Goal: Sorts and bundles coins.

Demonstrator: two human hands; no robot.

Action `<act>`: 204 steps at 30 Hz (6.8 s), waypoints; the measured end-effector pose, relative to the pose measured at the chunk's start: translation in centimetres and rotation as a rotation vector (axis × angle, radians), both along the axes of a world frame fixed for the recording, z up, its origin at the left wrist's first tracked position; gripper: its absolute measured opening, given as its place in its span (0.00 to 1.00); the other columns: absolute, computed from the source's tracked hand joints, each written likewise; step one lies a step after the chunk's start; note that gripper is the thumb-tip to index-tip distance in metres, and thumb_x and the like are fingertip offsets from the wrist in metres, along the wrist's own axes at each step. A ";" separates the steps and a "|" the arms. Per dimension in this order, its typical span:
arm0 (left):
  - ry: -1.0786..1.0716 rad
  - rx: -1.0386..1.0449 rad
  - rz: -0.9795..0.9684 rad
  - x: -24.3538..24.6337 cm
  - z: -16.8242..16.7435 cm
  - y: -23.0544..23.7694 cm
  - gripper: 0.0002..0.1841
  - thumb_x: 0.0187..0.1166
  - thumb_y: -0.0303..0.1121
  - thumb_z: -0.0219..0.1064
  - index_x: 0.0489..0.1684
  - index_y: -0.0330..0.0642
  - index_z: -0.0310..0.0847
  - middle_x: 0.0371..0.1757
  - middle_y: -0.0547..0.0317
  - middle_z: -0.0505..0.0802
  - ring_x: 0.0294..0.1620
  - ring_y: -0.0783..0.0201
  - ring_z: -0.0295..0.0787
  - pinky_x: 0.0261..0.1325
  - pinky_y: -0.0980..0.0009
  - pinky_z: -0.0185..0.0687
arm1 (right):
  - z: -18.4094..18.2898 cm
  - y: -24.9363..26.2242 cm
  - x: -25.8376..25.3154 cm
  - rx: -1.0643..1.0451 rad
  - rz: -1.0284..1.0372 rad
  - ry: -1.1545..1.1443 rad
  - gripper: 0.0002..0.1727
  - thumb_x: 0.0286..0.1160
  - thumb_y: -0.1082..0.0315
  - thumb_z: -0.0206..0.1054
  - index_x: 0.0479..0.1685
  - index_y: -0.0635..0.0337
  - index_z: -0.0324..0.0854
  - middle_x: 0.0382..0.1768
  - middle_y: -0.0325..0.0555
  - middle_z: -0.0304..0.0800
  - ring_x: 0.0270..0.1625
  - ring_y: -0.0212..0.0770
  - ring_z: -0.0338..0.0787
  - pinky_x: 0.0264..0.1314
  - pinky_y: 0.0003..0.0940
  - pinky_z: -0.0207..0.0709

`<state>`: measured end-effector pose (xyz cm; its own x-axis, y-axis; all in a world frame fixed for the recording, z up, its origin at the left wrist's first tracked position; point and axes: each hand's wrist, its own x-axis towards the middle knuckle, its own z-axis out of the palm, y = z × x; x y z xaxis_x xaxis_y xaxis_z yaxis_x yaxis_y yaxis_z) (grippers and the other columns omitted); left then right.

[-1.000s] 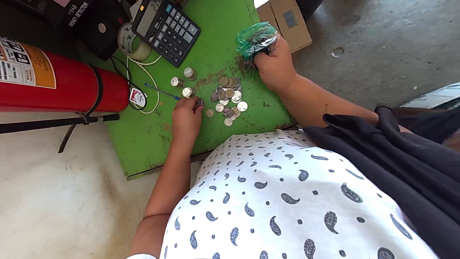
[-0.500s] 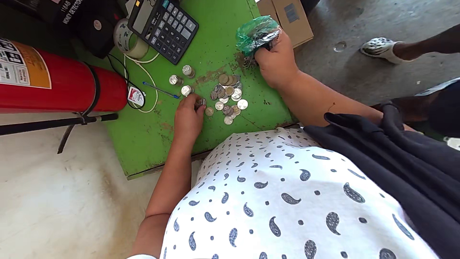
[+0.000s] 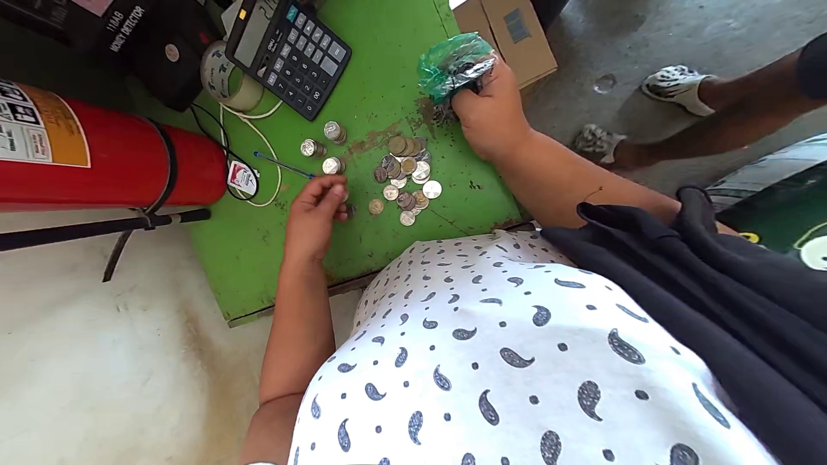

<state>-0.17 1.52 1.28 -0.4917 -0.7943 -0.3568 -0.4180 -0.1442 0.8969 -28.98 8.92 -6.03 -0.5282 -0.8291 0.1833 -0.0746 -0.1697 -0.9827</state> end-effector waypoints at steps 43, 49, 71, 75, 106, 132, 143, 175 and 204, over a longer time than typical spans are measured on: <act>-0.119 -0.103 -0.244 -3.4 -0.9 3.8 0.09 0.77 0.28 0.74 0.51 0.43 0.91 0.40 0.62 0.92 0.34 0.74 0.84 0.37 0.77 0.80 | 0.4 0.0 0.2 0.002 0.002 -0.016 0.20 0.71 0.81 0.60 0.64 0.67 0.79 0.59 0.47 0.89 0.65 0.31 0.88 0.70 0.30 0.83; -0.342 -0.490 -0.443 -4.7 -1.7 4.4 0.12 0.76 0.33 0.76 0.54 0.42 0.90 0.52 0.50 0.86 0.42 0.63 0.86 0.46 0.69 0.87 | 0.3 -0.1 0.2 0.010 -0.005 -0.007 0.20 0.72 0.81 0.59 0.64 0.67 0.79 0.59 0.47 0.89 0.65 0.30 0.88 0.70 0.29 0.82; 0.317 0.512 0.011 -3.3 -1.1 2.9 0.12 0.90 0.28 0.51 0.52 0.42 0.83 0.40 0.60 0.88 0.33 0.72 0.86 0.33 0.80 0.85 | 0.3 0.1 0.2 -0.004 0.008 -0.054 0.20 0.72 0.81 0.59 0.64 0.67 0.78 0.58 0.46 0.89 0.62 0.31 0.89 0.66 0.29 0.84; 0.406 0.588 0.077 -3.0 -1.0 3.0 0.12 0.88 0.32 0.52 0.34 0.47 0.79 0.38 0.59 0.90 0.36 0.70 0.90 0.36 0.78 0.88 | 0.2 0.0 0.1 -0.009 0.015 -0.036 0.20 0.73 0.80 0.59 0.65 0.67 0.78 0.59 0.46 0.89 0.63 0.31 0.88 0.68 0.30 0.83; -0.393 -0.370 -0.468 -7.1 -1.0 4.0 0.13 0.69 0.38 0.83 0.40 0.41 0.89 0.39 0.54 0.87 0.38 0.62 0.82 0.45 0.65 0.80 | 0.3 0.0 0.2 -0.001 -0.008 -0.037 0.21 0.71 0.82 0.59 0.65 0.67 0.78 0.60 0.47 0.89 0.64 0.31 0.88 0.69 0.30 0.83; -0.334 -0.149 -0.600 -5.2 -0.1 2.9 0.12 0.69 0.29 0.82 0.44 0.40 0.87 0.36 0.58 0.92 0.34 0.67 0.88 0.42 0.67 0.87 | 0.5 0.2 0.3 0.010 -0.008 -0.029 0.21 0.71 0.81 0.59 0.65 0.67 0.78 0.58 0.46 0.89 0.63 0.30 0.88 0.67 0.29 0.83; -0.472 -0.387 -0.590 -4.0 -0.7 5.4 0.14 0.71 0.33 0.81 0.50 0.41 0.87 0.47 0.53 0.91 0.43 0.60 0.88 0.49 0.62 0.88 | 0.3 0.0 0.2 -0.008 0.004 -0.022 0.21 0.72 0.81 0.59 0.65 0.68 0.77 0.59 0.46 0.89 0.64 0.31 0.88 0.69 0.29 0.83; -0.441 -0.396 -0.580 -6.3 -0.5 5.0 0.09 0.74 0.32 0.78 0.42 0.39 0.86 0.48 0.49 0.87 0.48 0.56 0.87 0.53 0.59 0.86 | 0.3 0.0 0.2 0.015 -0.006 0.021 0.20 0.73 0.80 0.59 0.65 0.68 0.79 0.60 0.48 0.89 0.66 0.32 0.87 0.71 0.30 0.81; 0.401 0.614 -0.053 -5.9 -1.0 3.1 0.12 0.91 0.33 0.50 0.40 0.47 0.79 0.41 0.58 0.90 0.38 0.68 0.91 0.38 0.75 0.90 | 0.3 0.0 0.2 0.009 0.003 0.001 0.19 0.71 0.81 0.58 0.63 0.67 0.79 0.58 0.46 0.89 0.63 0.30 0.88 0.67 0.29 0.83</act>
<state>-6.09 4.66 0.32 -0.7099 -0.4805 -0.5150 -0.0954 -0.6588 0.7462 -28.76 8.94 -5.68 -0.5256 -0.8322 0.1765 -0.0756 -0.1610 -0.9841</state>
